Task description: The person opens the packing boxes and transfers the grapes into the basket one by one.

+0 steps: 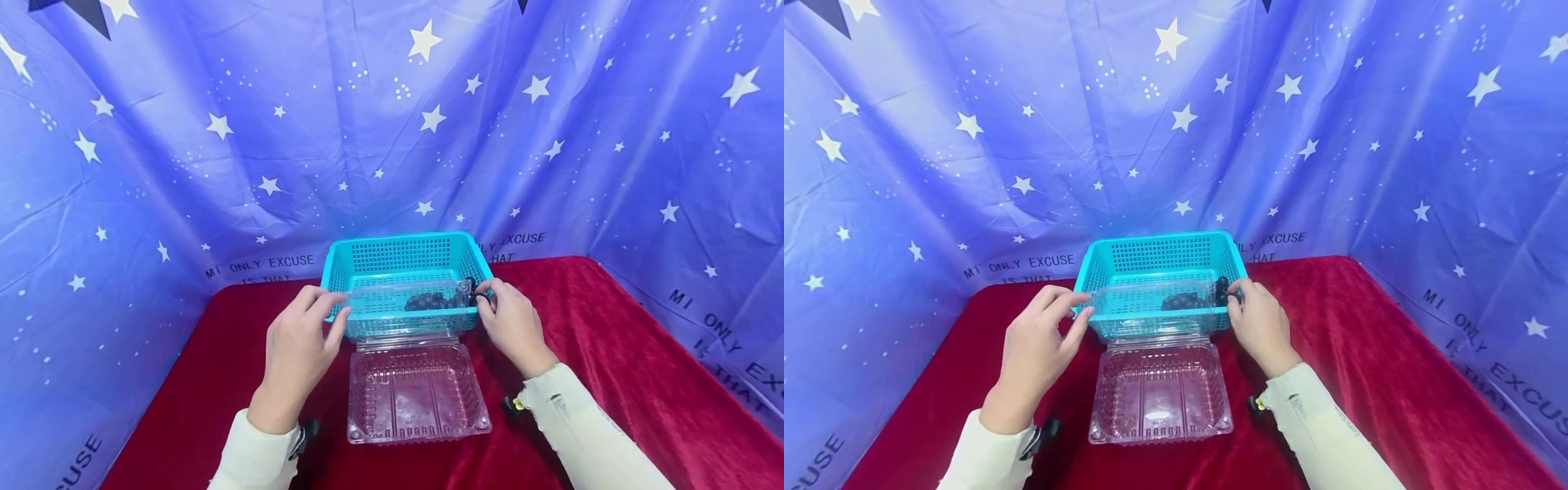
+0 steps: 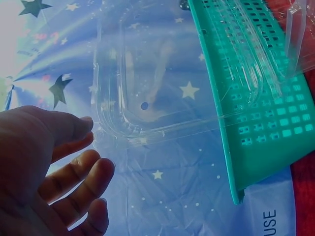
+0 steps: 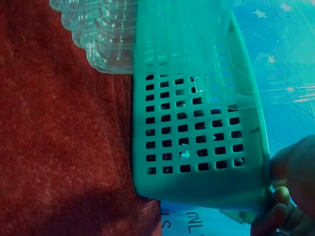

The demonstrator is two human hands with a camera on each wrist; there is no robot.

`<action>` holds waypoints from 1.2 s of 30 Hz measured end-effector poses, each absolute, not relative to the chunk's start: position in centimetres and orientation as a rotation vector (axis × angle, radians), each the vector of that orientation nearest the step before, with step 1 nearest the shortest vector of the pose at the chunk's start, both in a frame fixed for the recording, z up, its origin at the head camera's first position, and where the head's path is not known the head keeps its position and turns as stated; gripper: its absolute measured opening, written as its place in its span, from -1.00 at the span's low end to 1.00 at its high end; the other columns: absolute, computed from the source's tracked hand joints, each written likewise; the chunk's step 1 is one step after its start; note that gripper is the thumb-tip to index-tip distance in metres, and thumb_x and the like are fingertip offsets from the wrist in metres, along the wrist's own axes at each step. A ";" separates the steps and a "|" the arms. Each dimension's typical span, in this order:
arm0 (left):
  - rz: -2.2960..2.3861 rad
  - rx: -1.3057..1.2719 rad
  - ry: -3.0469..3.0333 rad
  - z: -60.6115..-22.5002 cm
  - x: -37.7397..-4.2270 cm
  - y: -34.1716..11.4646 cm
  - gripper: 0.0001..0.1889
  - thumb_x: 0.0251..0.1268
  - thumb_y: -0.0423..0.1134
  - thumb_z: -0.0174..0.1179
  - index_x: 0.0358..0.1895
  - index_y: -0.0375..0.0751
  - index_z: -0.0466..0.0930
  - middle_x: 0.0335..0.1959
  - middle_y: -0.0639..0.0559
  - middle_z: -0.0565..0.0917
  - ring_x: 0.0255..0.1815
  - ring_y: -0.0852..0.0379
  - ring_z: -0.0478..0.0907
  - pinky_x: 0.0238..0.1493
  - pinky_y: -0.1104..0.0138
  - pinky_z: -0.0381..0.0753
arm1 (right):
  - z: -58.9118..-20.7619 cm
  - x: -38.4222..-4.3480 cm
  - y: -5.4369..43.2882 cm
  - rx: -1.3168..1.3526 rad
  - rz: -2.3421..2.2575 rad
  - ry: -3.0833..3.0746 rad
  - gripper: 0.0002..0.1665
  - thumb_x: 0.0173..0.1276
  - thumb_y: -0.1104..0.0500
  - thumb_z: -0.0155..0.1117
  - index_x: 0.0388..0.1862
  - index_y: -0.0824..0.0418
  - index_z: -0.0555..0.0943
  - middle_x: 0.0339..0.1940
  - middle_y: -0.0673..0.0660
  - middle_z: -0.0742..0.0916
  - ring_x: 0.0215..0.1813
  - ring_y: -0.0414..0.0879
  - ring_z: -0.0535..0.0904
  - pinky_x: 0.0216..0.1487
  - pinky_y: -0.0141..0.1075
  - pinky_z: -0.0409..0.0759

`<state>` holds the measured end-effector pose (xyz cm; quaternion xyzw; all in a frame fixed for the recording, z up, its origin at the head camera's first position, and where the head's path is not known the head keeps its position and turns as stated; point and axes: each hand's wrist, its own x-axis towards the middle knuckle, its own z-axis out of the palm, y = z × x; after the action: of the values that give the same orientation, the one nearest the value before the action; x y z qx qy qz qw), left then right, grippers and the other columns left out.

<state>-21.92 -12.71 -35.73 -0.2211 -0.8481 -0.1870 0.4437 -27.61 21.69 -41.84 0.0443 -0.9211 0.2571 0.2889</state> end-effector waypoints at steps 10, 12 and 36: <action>-0.463 -0.542 -2.094 -35.5 -22.0 -13.0 -0.76 0.27 -0.21 0.45 -0.01 -0.08 0.80 -0.13 -0.03 0.69 -0.52 0.19 0.53 -0.57 0.31 0.55 | -41.4 -28.0 21.2 0.128 0.669 -2.479 -0.81 0.51 0.11 0.21 0.01 0.07 0.66 -0.46 0.05 0.52 -0.46 -0.06 0.43 -0.54 -0.24 0.36; -0.461 -0.546 -2.092 -35.5 -21.9 -13.0 -0.77 0.27 -0.22 0.44 -0.02 -0.08 0.80 -0.13 -0.03 0.69 -0.52 0.19 0.54 -0.56 0.31 0.56 | -41.4 -28.0 21.1 0.122 0.664 -2.480 -0.82 0.50 0.13 0.22 -0.01 0.08 0.68 -0.45 0.05 0.54 -0.45 -0.06 0.45 -0.53 -0.23 0.37; -0.558 -0.571 -1.977 -34.9 -21.6 -12.9 -0.94 0.28 -0.31 0.33 -0.27 -0.14 0.78 -0.27 0.01 0.70 -0.52 0.16 0.60 -0.52 0.24 0.64 | -41.9 -27.5 21.3 0.096 0.623 -2.501 -0.78 0.52 0.09 0.16 -0.03 0.08 0.71 -0.33 0.11 0.61 -0.36 0.03 0.52 -0.44 -0.05 0.52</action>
<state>-21.55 -12.90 -34.88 -0.2343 -0.8116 -0.2292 0.4836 -27.50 21.29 -41.94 0.0357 -0.9315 0.2322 0.2777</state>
